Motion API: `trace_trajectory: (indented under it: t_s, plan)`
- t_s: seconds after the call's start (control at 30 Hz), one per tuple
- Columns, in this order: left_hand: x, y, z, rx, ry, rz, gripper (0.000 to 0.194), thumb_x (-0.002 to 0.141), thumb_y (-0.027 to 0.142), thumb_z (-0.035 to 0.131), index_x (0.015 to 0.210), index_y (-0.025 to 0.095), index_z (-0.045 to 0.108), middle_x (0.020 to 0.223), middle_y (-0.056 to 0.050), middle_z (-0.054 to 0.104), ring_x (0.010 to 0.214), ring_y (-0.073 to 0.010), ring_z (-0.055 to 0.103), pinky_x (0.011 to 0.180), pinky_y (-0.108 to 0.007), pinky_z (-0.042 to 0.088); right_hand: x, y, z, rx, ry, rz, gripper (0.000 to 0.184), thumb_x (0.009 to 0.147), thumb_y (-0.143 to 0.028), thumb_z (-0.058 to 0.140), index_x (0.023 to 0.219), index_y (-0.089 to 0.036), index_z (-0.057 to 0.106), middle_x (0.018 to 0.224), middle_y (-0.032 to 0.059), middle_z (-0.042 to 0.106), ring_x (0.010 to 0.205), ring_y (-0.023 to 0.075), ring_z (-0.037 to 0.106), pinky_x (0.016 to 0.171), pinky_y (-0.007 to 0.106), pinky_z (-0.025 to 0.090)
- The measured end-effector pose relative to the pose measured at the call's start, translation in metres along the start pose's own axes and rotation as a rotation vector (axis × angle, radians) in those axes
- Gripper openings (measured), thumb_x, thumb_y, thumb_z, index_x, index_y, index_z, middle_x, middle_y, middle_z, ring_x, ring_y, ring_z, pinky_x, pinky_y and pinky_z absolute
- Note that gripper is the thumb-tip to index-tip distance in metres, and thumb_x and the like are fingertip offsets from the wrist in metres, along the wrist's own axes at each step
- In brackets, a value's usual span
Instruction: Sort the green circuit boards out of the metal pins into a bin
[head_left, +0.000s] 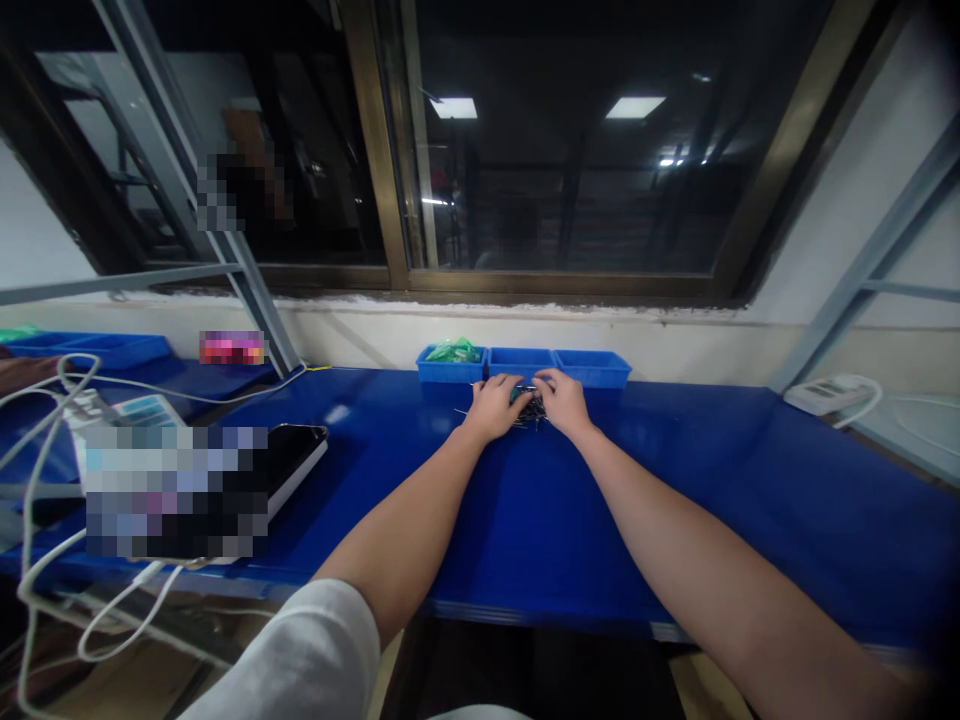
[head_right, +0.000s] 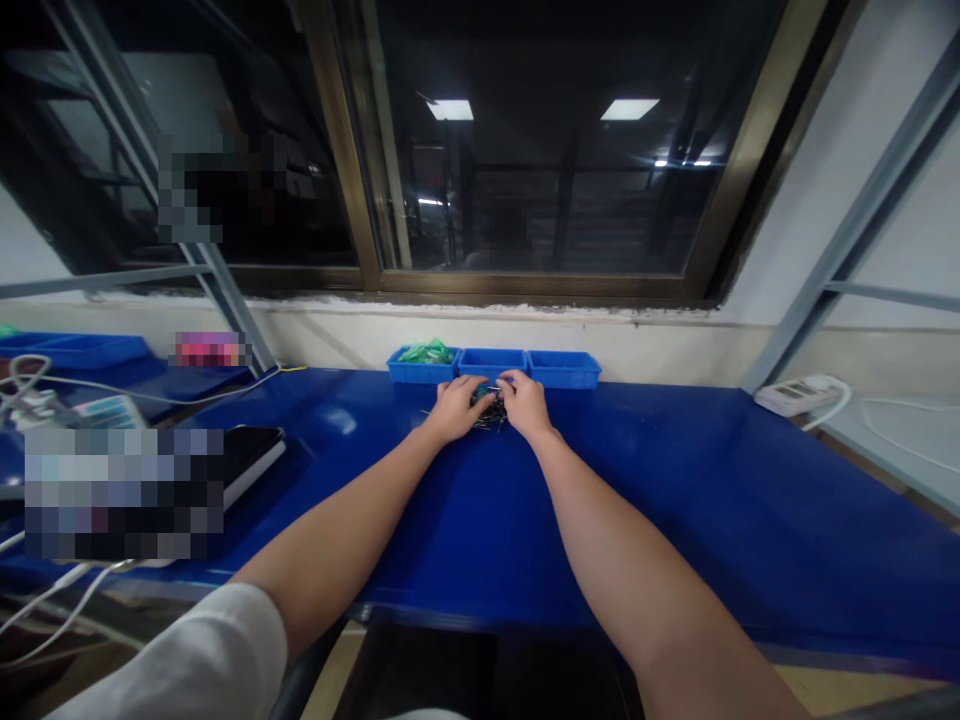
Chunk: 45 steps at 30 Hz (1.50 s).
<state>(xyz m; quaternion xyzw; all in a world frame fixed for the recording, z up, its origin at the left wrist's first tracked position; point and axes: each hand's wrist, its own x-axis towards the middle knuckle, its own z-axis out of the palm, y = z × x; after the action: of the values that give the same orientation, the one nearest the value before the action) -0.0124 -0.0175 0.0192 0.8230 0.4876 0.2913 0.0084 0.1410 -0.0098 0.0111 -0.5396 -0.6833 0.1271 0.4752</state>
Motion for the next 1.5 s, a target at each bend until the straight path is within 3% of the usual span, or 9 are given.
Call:
trace_trajectory:
  t_s: [0.3, 0.7, 0.9, 1.1, 1.27, 1.4, 1.5]
  plan:
    - [0.003, -0.002, 0.000, -0.123, 0.005, 0.049, 0.019, 0.086, 0.030, 0.045, 0.092, 0.022, 0.061, 0.097, -0.002, 0.066, 0.098, -0.0177, 0.056, 0.092, -0.034, 0.030, -0.003, -0.011, 0.003, 0.099, -0.064, -0.015, 0.031, 0.082, -0.043, 0.044, 0.094, -0.018, 0.058, 0.054, -0.0010, 0.059, 0.053, 0.0139, 0.058, 0.059, 0.024, 0.044]
    - [0.004, -0.006, -0.003, 0.007, 0.000, -0.042, 0.033, 0.090, 0.034, 0.034, 0.081, 0.020, 0.062, 0.086, -0.004, 0.068, 0.086, -0.0183, 0.060, 0.084, -0.032, 0.031, -0.002, -0.002, 0.004, 0.123, -0.093, -0.022, 0.029, 0.078, -0.042, 0.048, 0.071, -0.016, 0.059, 0.058, 0.0021, 0.062, 0.053, 0.0130, 0.057, 0.059, 0.025, 0.044]
    - [0.005, -0.009, -0.003, 0.049, -0.016, -0.054, 0.034, 0.090, 0.035, 0.034, 0.078, 0.020, 0.062, 0.079, -0.004, 0.068, 0.081, -0.0191, 0.060, 0.082, -0.034, 0.030, 0.001, -0.001, 0.003, 0.398, -0.044, 0.032, 0.026, 0.065, -0.040, 0.063, 0.074, -0.015, 0.060, 0.063, 0.0028, 0.063, 0.058, 0.0141, 0.059, 0.057, 0.025, 0.045]
    - [0.005, -0.009, -0.004, 0.006, -0.013, -0.020, 0.039, 0.090, 0.039, 0.033, 0.073, 0.020, 0.063, 0.075, -0.003, 0.067, 0.078, -0.0178, 0.060, 0.080, -0.032, 0.031, 0.002, 0.005, 0.001, 0.682, -0.080, 0.175, 0.027, 0.060, -0.040, 0.066, 0.067, -0.014, 0.062, 0.059, 0.0039, 0.062, 0.044, 0.0101, 0.048, 0.038, 0.021, 0.033]
    - [0.003, -0.009, -0.009, -0.062, 0.080, -0.075, 0.044, 0.090, 0.045, 0.029, 0.082, 0.020, 0.065, 0.086, -0.004, 0.068, 0.085, -0.0178, 0.059, 0.079, -0.030, 0.033, 0.006, 0.007, -0.005, 0.689, 0.030, 0.188, 0.026, 0.064, -0.040, 0.062, 0.061, -0.014, 0.061, 0.055, 0.0041, 0.062, 0.045, 0.0106, 0.050, 0.041, 0.022, 0.034]
    - [0.003, -0.016, -0.011, -0.077, 0.231, -0.246, 0.040, 0.091, 0.041, 0.029, 0.090, 0.020, 0.063, 0.092, -0.004, 0.067, 0.090, -0.0181, 0.058, 0.079, -0.029, 0.034, 0.010, 0.015, -0.013, 0.530, 0.216, 0.217, 0.034, 0.069, -0.047, 0.056, 0.056, -0.016, 0.060, 0.049, 0.0024, 0.059, 0.049, 0.0131, 0.054, 0.050, 0.024, 0.039]
    - [0.004, -0.021, -0.010, -0.091, 0.277, -0.318, 0.033, 0.090, 0.036, 0.034, 0.089, 0.020, 0.063, 0.091, -0.004, 0.068, 0.092, -0.0192, 0.058, 0.080, -0.030, 0.034, 0.012, 0.022, -0.016, 0.342, 0.348, 0.269, 0.047, 0.073, -0.057, 0.048, 0.049, -0.018, 0.056, 0.040, 0.0006, 0.053, 0.047, 0.0146, 0.053, 0.054, 0.027, 0.040]
